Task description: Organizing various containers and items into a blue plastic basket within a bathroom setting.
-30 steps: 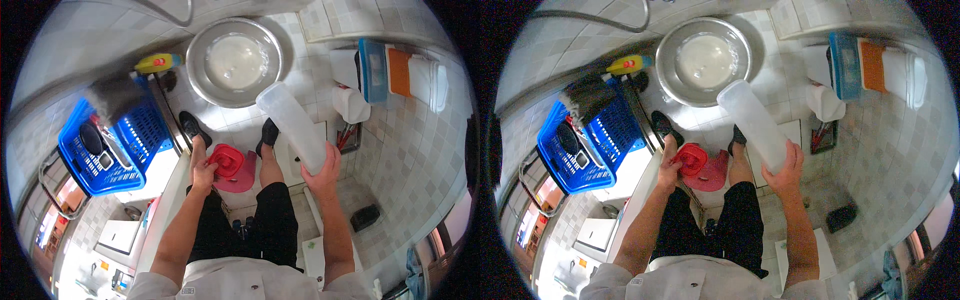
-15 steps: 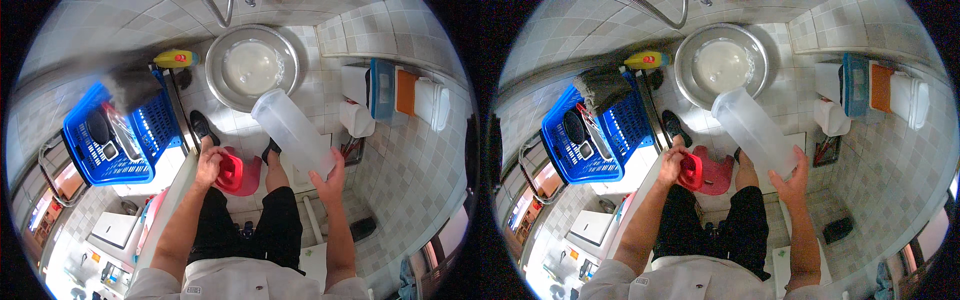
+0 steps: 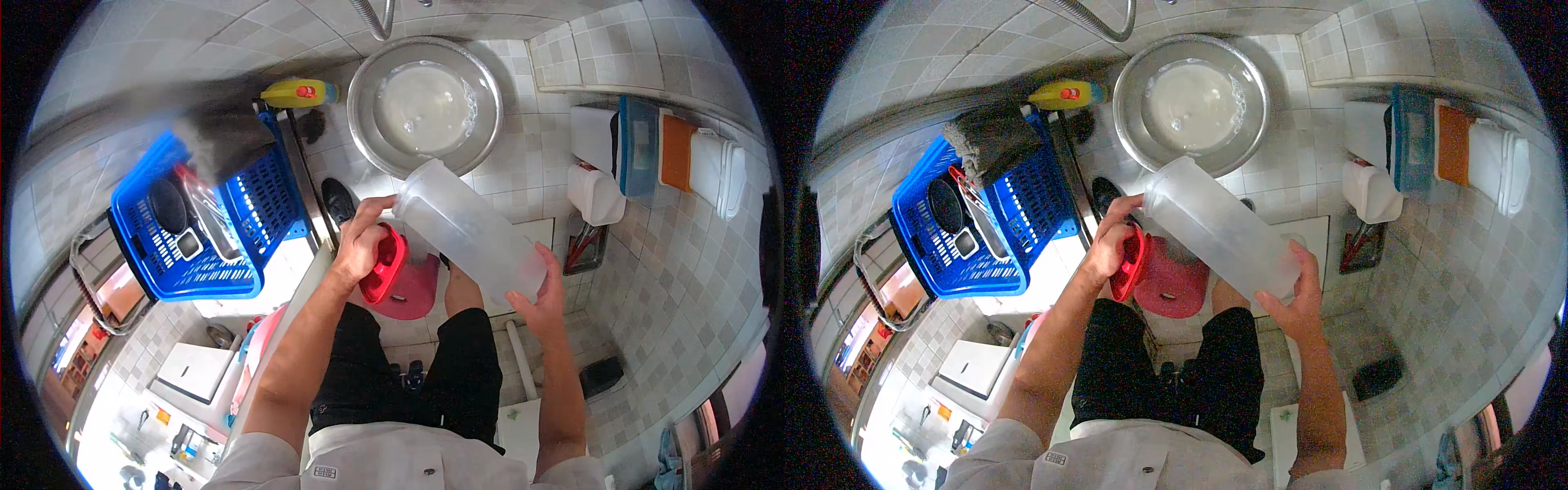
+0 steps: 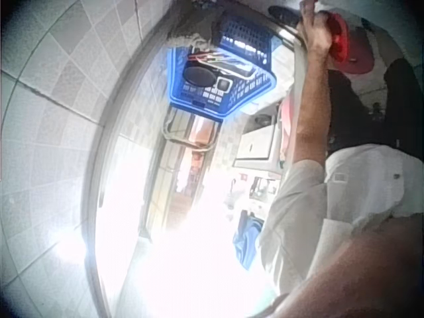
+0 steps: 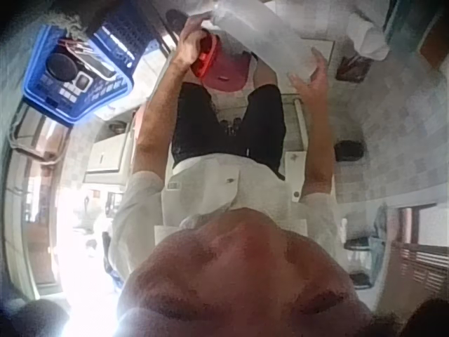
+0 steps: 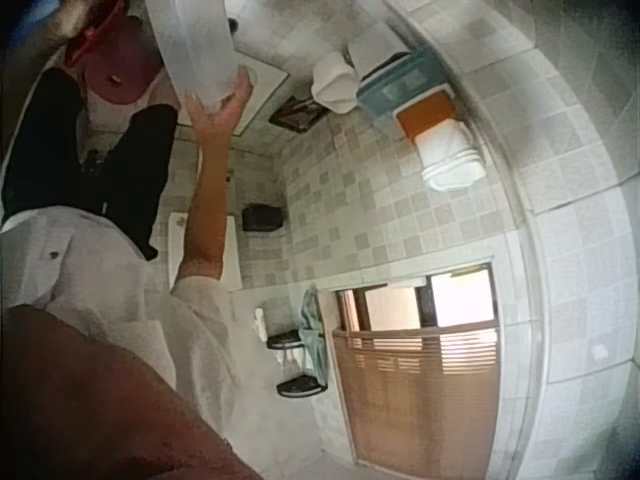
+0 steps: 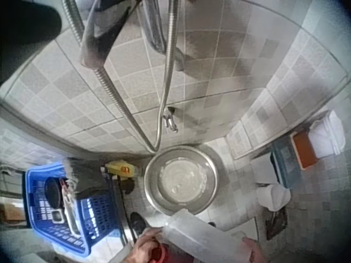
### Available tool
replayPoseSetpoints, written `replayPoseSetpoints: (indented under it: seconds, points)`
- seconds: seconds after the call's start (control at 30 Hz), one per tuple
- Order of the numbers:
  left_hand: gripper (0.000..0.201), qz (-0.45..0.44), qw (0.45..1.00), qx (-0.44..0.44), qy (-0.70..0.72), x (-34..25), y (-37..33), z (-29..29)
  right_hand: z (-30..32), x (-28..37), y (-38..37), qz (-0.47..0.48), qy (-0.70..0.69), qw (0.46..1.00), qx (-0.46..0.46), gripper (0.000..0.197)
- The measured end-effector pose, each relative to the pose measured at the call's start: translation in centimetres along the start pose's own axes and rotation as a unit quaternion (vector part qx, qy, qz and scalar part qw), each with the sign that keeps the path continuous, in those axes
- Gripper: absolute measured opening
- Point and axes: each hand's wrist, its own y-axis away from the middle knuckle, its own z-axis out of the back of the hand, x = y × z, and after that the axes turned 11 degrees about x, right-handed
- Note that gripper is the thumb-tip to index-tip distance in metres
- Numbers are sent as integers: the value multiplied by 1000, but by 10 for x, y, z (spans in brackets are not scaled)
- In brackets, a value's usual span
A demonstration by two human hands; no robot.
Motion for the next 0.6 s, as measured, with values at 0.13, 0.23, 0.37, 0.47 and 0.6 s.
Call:
replayPoseSetpoints:
  seconds: [0.13, 0.23, 0.37, 0.47, 0.6]
  points:
    - [51, 32, 997, 35, 59, -2, 0, 1, 5, 2, 0, 19, -7, 1000, 5, 88]
    - [46, 87, 972, 61, 210, -17, -2, 1, 7, 4, -2, 26, -11, 1000, 11, 90]
    - [50, 183, 922, 80, 332, -46, -2, 6, 11, 14, -2, 2, -44, 999, 14, 91]
    - [48, 145, 958, 105, 222, -37, -3, -6, 18, 7, -3, -2, 21, 998, 58, 91]
    - [40, 159, 945, 84, 272, -35, 2, -11, 28, 6, -8, -39, 33, 996, 77, 90]
